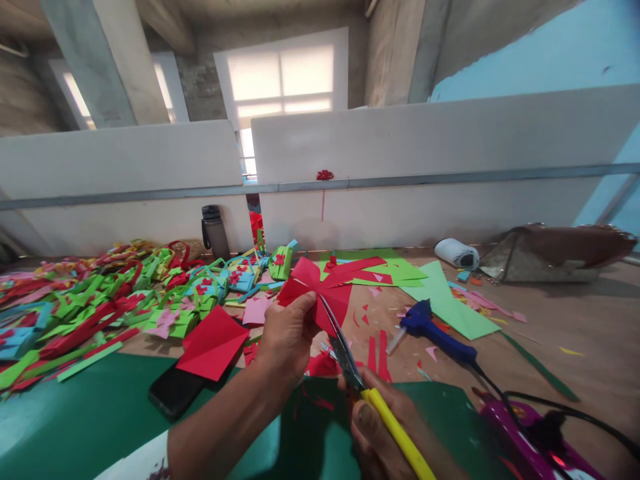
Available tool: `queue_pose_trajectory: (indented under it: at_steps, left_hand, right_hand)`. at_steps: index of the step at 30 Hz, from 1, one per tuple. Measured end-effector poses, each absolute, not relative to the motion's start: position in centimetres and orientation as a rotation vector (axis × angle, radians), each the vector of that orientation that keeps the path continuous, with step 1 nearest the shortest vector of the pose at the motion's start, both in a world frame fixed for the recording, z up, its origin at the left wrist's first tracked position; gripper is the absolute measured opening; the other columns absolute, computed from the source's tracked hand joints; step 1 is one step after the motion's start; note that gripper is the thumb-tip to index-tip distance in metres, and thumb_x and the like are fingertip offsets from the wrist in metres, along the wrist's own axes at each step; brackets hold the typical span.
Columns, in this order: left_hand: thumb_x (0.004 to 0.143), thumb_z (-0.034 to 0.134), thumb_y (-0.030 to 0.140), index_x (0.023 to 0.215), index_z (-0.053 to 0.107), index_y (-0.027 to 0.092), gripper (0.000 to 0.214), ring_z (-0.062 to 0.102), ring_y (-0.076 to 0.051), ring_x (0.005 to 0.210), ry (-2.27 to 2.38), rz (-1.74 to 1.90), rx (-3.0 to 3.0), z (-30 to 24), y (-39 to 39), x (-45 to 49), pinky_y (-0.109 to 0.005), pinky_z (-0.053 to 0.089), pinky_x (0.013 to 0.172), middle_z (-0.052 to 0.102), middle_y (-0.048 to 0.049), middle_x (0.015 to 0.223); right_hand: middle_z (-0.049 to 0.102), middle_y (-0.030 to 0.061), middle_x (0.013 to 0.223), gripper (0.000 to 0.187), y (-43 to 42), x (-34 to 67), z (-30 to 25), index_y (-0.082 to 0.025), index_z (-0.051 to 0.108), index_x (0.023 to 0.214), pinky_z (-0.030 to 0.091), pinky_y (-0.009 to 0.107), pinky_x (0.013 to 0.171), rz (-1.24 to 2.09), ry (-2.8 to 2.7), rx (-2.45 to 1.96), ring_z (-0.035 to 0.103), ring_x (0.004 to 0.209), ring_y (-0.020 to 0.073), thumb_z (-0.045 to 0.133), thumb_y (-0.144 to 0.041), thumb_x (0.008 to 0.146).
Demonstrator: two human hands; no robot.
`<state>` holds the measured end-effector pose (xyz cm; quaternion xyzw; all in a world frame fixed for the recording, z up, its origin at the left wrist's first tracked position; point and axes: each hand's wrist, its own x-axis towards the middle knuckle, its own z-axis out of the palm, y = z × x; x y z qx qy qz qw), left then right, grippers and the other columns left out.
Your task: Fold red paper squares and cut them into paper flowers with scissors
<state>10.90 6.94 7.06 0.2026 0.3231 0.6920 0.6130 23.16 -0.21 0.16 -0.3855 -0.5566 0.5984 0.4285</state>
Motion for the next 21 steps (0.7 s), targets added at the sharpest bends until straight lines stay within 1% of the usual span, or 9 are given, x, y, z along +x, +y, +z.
queue_pose_trajectory:
  at_steps: [2, 5, 10, 13, 17, 19, 21]
  left_hand:
    - [0.056, 0.071, 0.005, 0.051, 0.057, 0.012, 0.016, 0.055, -0.008, 0.041, 0.746, 1.598, 0.471, 6.9, 7.0, 10.9, -0.018, 0.046, 0.043, 0.060, 0.0033, 0.045]
    - [0.054, 0.071, 0.006, 0.051, 0.057, 0.012, 0.016, 0.055, -0.008, 0.041, 0.746, 1.600, 0.475, 6.9, 7.0, 10.9, -0.019, 0.045, 0.043, 0.059, 0.0034, 0.045]
    - [0.055, 0.072, 0.006, 0.051, 0.057, 0.012, 0.016, 0.054, -0.008, 0.041, 0.742, 1.597, 0.479, 6.9, 7.0, 10.8, -0.017, 0.044, 0.042, 0.059, 0.0034, 0.045]
    - [0.056, 0.072, 0.007, 0.052, 0.057, 0.012, 0.016, 0.055, -0.007, 0.042, 0.744, 1.599, 0.484, 6.8, 7.1, 10.8, -0.018, 0.045, 0.043, 0.060, 0.0033, 0.046]
    - [0.057, 0.072, 0.008, 0.054, 0.059, 0.011, 0.014, 0.055, -0.008, 0.044, 0.749, 1.591, 0.501, 6.8, 7.2, 10.6, -0.018, 0.046, 0.044, 0.061, 0.0025, 0.048]
    - [0.056, 0.072, 0.008, 0.054, 0.059, 0.011, 0.014, 0.056, -0.008, 0.045, 0.754, 1.589, 0.512, 7.0, 7.2, 10.3, -0.018, 0.046, 0.044, 0.062, 0.0019, 0.048]
    - [0.057, 0.071, 0.007, 0.054, 0.060, 0.011, 0.012, 0.057, -0.009, 0.046, 0.759, 1.590, 0.528, 7.3, 7.2, 9.8, -0.018, 0.047, 0.045, 0.063, 0.0012, 0.049]
  right_hand:
    - [0.020, -0.0108, 0.049, 0.054, 0.0, 23.3, 0.1, -0.024, 0.048, 0.088, 0.012, 0.023, 0.037, 1.433, -1.436, -1.004, 0.016, 0.040, 0.0074, 0.051, -0.075, 0.071]
    - [0.025, -0.0094, 0.049, 0.056, 0.2, 23.4, -0.1, -0.023, 0.050, 0.087, 0.015, 0.024, 0.039, 1.328, -1.503, -1.032, 0.019, 0.042, 0.0087, 0.047, -0.077, 0.071]
    - [0.026, -0.0089, 0.050, 0.057, 0.4, 23.5, 0.1, -0.023, 0.051, 0.088, 0.015, 0.024, 0.039, 1.307, -1.535, -1.039, 0.022, 0.043, 0.0095, 0.046, -0.077, 0.071]
    - [0.030, -0.0083, 0.050, 0.058, 0.4, 23.4, 0.4, -0.022, 0.050, 0.085, 0.016, 0.023, 0.039, 1.284, -1.565, -1.012, 0.024, 0.043, 0.0092, 0.044, -0.078, 0.072]
    - [0.031, -0.0103, 0.046, 0.064, 0.0, 23.2, 0.5, -0.023, 0.047, 0.087, 0.021, 0.022, 0.038, 1.449, -1.505, -1.066, 0.026, 0.036, 0.0079, 0.041, -0.084, 0.068]
    - [0.036, -0.0091, 0.046, 0.067, -0.3, 23.3, 0.5, -0.023, 0.046, 0.091, 0.025, 0.021, 0.039, 1.538, -1.445, -1.087, 0.031, 0.037, 0.0089, 0.041, -0.085, 0.065]
    - [0.040, -0.0065, 0.049, 0.071, -0.5, 23.8, 0.4, -0.023, 0.048, 0.093, 0.028, 0.021, 0.040, 1.569, -1.450, -1.082, 0.036, 0.041, 0.0106, 0.041, -0.086, 0.063]
